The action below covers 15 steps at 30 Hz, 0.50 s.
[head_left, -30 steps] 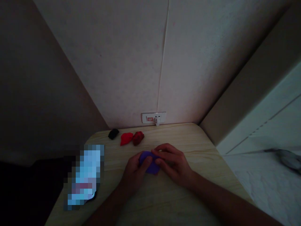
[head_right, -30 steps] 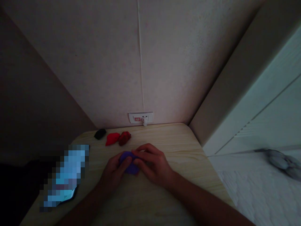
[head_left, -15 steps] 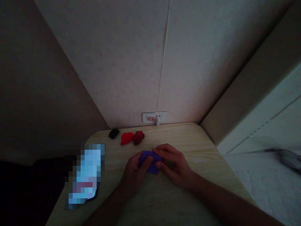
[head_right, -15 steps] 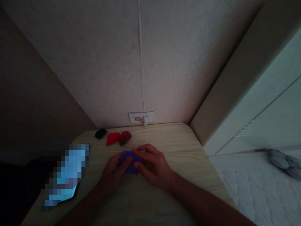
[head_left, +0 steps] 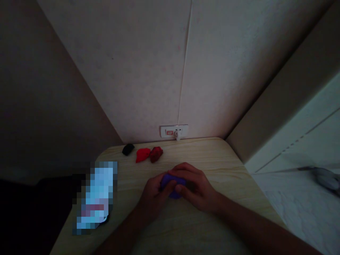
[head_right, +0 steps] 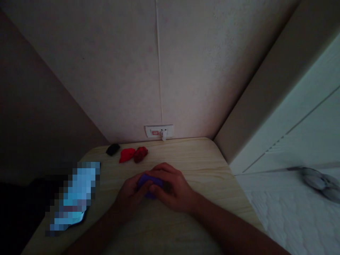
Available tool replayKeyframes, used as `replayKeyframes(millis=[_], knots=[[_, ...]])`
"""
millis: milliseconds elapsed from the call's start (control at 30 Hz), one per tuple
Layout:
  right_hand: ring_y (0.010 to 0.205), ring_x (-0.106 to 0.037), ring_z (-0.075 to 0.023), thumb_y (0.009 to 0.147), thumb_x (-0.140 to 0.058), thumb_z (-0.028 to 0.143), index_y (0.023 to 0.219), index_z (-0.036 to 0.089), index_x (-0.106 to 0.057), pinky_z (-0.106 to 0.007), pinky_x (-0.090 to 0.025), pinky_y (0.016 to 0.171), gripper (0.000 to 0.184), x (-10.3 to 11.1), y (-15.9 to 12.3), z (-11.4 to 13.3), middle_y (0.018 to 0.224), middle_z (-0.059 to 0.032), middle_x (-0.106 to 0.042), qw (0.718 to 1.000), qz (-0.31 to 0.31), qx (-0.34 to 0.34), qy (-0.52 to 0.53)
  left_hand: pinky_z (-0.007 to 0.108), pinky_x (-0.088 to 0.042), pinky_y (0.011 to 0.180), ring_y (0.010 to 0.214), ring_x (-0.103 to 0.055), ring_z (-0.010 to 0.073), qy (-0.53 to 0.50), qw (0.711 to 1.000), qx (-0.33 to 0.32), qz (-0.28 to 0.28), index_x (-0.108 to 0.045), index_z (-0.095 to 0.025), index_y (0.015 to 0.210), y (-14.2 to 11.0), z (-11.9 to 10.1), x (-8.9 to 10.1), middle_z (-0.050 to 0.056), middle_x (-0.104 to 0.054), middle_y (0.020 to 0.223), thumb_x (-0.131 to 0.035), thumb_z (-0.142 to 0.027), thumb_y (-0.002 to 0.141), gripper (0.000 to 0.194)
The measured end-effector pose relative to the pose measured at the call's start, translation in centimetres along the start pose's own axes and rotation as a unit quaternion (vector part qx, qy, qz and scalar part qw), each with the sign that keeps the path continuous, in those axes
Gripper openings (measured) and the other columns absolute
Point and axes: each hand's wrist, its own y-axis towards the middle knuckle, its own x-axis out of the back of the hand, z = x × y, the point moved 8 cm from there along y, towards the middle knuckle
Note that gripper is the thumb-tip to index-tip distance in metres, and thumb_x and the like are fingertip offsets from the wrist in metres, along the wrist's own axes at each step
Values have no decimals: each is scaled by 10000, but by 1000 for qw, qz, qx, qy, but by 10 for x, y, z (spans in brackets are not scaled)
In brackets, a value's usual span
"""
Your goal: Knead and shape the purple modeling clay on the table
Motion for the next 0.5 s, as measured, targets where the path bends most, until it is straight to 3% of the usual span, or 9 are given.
replayKeyframes(millis=[200,367,500], knots=[[1096,-617,-239,930,-641,261,1359,181,-624,-393,-540,946,437,-3,0,1,1196,-135,-620,1000,2,13,12,238,-442,622,684,-550,152,9,1000,-12,20,-706,-144,893,1,5,-2,27,-659,752,-656,-496,878,357],[1038,-636,-226,951,-615,289,1290,187,-678,-375,-548,907,360,-5,2,0,1134,-123,-638,999,13,5,31,246,-461,646,714,-567,161,3,999,-11,38,-726,-139,936,1,7,-3,40,-677,792,-650,-501,878,374],[1077,-621,-250,937,-634,319,1372,206,-610,-412,-529,942,449,0,0,0,1172,-128,-635,999,-9,13,30,244,-476,664,719,-570,157,-33,999,5,15,-720,-138,889,3,6,1,32,-668,777,-691,-481,852,346]])
